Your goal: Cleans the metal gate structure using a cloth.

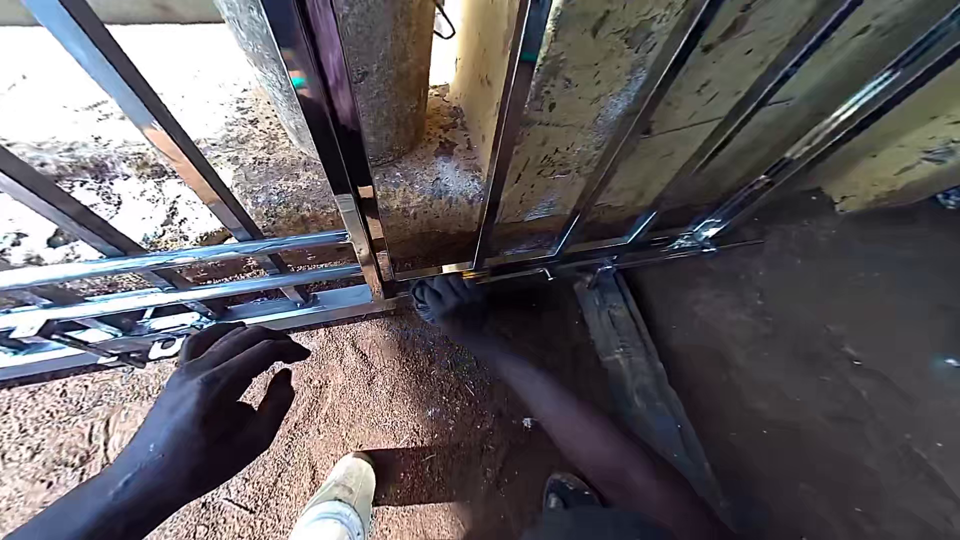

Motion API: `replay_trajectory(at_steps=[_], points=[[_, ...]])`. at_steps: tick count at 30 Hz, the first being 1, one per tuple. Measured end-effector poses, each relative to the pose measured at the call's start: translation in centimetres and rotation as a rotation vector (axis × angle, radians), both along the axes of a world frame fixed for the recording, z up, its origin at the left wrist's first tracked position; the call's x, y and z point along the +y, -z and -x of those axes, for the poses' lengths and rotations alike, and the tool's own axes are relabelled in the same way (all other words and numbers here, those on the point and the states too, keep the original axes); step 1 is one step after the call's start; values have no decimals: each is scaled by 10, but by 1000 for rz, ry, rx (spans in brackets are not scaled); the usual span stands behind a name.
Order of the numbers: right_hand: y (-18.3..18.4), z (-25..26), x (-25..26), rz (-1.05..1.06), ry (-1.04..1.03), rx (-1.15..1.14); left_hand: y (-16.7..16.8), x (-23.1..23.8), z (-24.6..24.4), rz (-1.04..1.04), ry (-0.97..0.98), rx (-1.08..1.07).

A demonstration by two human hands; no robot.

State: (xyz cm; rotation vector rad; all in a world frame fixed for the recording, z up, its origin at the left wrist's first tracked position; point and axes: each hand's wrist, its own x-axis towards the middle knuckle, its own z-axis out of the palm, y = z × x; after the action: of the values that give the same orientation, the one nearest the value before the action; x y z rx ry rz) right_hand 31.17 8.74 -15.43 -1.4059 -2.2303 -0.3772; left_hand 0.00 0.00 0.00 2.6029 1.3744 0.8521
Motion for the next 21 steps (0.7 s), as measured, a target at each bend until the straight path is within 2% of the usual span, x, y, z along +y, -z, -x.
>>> replay_trajectory(at_steps=[2, 4, 6, 8, 9, 12, 13, 15, 18, 21], points=[[5, -69, -3, -106, 151, -43, 3, -5, 26, 0, -54, -1], [-12, -117, -12, 26, 382, -131, 7, -14, 56, 48, -135, 0], [-23, -123, -13, 160, 503, -162, 4, -25, 71, 120, -204, 28], [-15, -90, -13, 48, 398, -104, -2, -28, 70, 157, -227, 38], [-6, -63, -9, -42, 298, -41, -2, -26, 64, 131, -219, 32], [8, 36, -5, -89, 26, 70, 0, -10, 26, 12, -121, 17], [8, 56, -3, -81, -44, 55, -1, -5, 9, -15, -75, 9], [4, 66, 1, -70, -113, -8, -6, 0, -16, -40, -3, 1], [1, 11, 0, -18, 17, 9, -11, 0, -14, -67, 38, 16], [-6, -68, -14, 156, 325, 48, -8, -5, 10, 18, -18, 42]])
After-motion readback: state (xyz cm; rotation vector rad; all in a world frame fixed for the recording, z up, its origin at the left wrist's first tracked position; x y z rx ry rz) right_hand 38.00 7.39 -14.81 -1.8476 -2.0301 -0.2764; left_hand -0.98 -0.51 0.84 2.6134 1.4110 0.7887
